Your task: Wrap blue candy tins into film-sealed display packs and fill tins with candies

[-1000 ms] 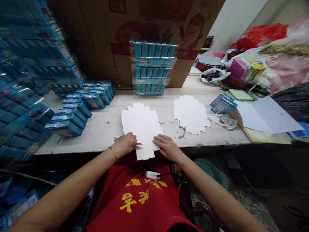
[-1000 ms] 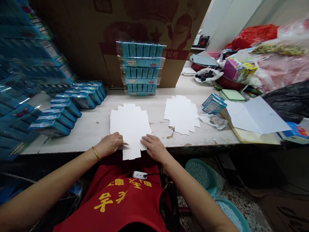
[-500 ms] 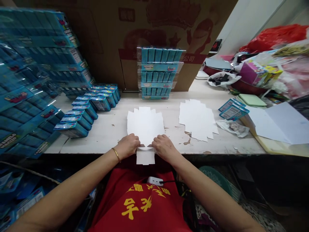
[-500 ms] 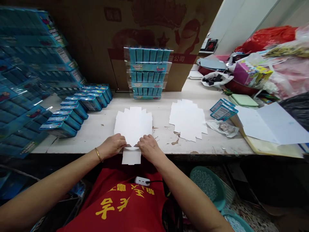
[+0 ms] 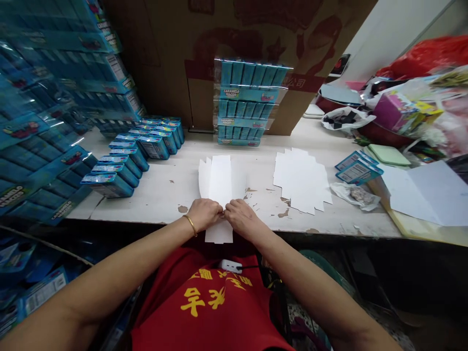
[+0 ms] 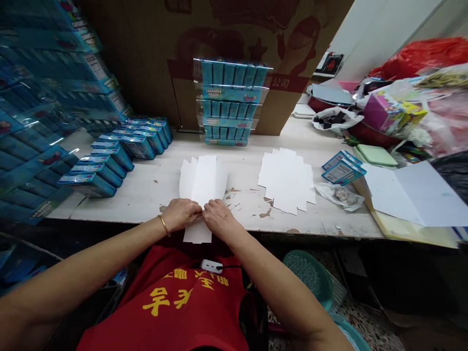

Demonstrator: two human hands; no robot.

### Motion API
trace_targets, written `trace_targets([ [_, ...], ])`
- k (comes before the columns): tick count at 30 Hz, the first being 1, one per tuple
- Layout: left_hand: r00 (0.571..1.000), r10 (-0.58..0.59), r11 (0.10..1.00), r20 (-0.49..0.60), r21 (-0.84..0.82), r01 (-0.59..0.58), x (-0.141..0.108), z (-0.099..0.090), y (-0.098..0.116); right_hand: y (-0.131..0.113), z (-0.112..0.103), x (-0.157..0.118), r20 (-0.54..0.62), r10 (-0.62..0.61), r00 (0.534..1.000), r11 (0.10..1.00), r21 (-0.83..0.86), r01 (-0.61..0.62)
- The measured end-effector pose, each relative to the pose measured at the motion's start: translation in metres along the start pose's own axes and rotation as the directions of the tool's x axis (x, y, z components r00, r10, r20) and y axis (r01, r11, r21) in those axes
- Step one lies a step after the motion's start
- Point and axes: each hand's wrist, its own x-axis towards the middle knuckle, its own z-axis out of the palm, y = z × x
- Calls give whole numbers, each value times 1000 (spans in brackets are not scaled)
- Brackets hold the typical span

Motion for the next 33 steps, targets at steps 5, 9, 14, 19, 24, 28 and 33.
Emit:
trace_targets([
  [5,999,33,999,9,-14,-33,1,-1,-1,-14,25,-51,-247,174,953,967,225,-118],
  [9,996,73,997,56,-12,-73,3,-4,-3,-22,56,-47,-363,232,903,933,346,-101],
  [14,985,130,988,111,-102,-118,13,-18,-7,-25,58,-12,-514,478,713,811,570,-133],
  [19,957,220,909,188,-395,-131,23,-31,-19,-33,55,-2,-528,623,577,730,658,-185],
  [24,938,250,781,239,-623,-49,23,-32,-29,-36,53,-1,-457,702,547,644,734,-214],
  [28,953,113,892,281,-451,27,30,-30,-25,-37,48,-1,-411,721,558,608,762,-225],
  [33,966,-52,927,254,-347,142,34,-21,-16,-37,46,0,-398,736,547,586,780,-221],
])
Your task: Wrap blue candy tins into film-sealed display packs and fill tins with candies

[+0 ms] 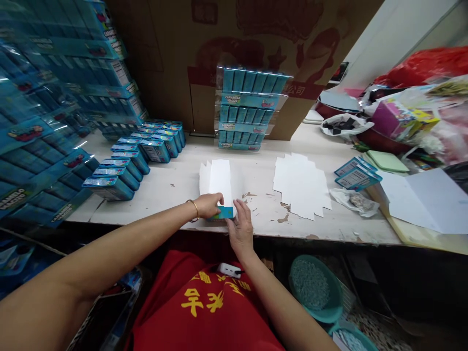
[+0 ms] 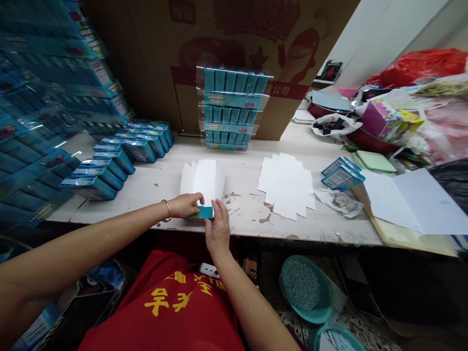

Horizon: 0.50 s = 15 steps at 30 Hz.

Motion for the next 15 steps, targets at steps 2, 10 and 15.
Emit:
trace_targets([
  [2,997,-4,999,-82,46,8,-5,8,3,-1,1,1,-18,3,1000,1000,2,-3],
  [10,989,129,924,-69,371,-95,-24,22,17,-8,2,3,-29,33,999,999,-14,-33],
  [15,997,-41,935,68,355,15,-10,12,32,-6,1,11,11,64,998,998,-11,-64],
])
